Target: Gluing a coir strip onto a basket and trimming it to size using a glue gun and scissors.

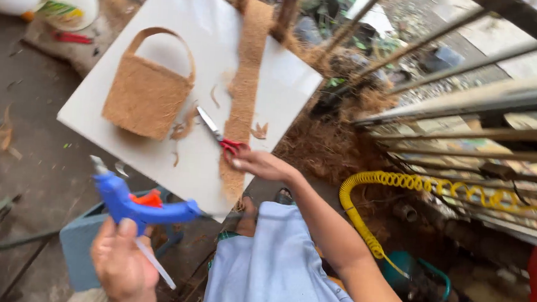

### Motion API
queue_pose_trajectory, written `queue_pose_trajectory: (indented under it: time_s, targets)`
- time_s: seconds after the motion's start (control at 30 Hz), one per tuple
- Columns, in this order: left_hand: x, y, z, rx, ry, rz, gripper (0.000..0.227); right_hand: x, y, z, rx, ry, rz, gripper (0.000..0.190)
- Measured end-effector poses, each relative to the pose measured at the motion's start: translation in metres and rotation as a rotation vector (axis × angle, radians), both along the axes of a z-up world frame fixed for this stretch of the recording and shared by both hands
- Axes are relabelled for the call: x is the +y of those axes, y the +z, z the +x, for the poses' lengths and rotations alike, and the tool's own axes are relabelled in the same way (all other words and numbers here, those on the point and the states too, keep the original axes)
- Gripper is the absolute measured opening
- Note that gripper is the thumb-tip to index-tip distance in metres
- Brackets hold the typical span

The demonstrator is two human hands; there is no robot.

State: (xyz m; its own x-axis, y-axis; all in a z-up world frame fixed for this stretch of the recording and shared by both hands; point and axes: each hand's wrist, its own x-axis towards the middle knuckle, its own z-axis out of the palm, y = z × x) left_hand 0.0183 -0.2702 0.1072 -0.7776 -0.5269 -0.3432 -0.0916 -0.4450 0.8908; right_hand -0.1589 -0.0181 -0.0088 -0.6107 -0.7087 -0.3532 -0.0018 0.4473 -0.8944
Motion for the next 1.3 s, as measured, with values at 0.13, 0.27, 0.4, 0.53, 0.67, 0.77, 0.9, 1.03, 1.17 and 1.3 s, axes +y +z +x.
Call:
queue_pose_trajectory:
  time_s: [0.13, 0.27, 0.4, 0.53, 0.67, 0.77, 0.9, 1.03, 1.17, 1.3]
  targets:
    - [-0.015, 0.017, -0.076, 0.053, 0.028, -0.027, 0.047, 0.105, 0.061, 0.044, -0.409, -0.010, -0.242, 0.068]
    - [-0.015, 0.038, -0.132, 0.045, 0.098, -0.044, 0.038, 0.170, 0.100, 0.091, -0.173, -0.185, 0.007, 0.035]
    - [-0.014, 0.040, -0.169, -0.148, 0.054, -0.137, 0.050, 0.188, 0.131, 0.128, -0.120, -0.459, 0.107, 0.023]
    - [-0.015, 0.023, -0.171, -0.072, 0.064, -0.163, 0.059, 0.183, 0.128, 0.136, 0.241, -0.648, 0.133, 0.013]
    - [-0.016, 0.003, -0.161, 0.094, -0.043, -0.230, 0.042, 0.178, 0.076, 0.108, 0.744, -0.806, 0.480, 0.003]
    - [-0.013, -0.031, -0.137, -0.025, -0.276, -0.420, 0.033, 0.206, 0.007, 0.109, 0.602, -0.692, 0.758, 0.008]
    - [0.062, -0.071, -0.111, -0.090, -0.529, -0.339, 0.034, 0.257, -0.054, 0.185, 0.436, -0.710, 0.875, 0.013]
    - [0.171, -0.104, -0.080, -0.206, -0.814, -0.278, 0.023, 0.289, -0.049, 0.247, 0.079, -0.639, 1.040, 0.036]
    - [0.307, -0.111, -0.049, -0.264, -1.168, -0.331, 0.030, 0.264, 0.033, 0.253, -0.044, -0.940, 0.409, 0.060]
    - [0.419, -0.135, -0.020, -0.397, -1.298, -0.325, 0.028, 0.293, 0.026, 0.286, 0.427, -0.990, 0.600, 0.061]
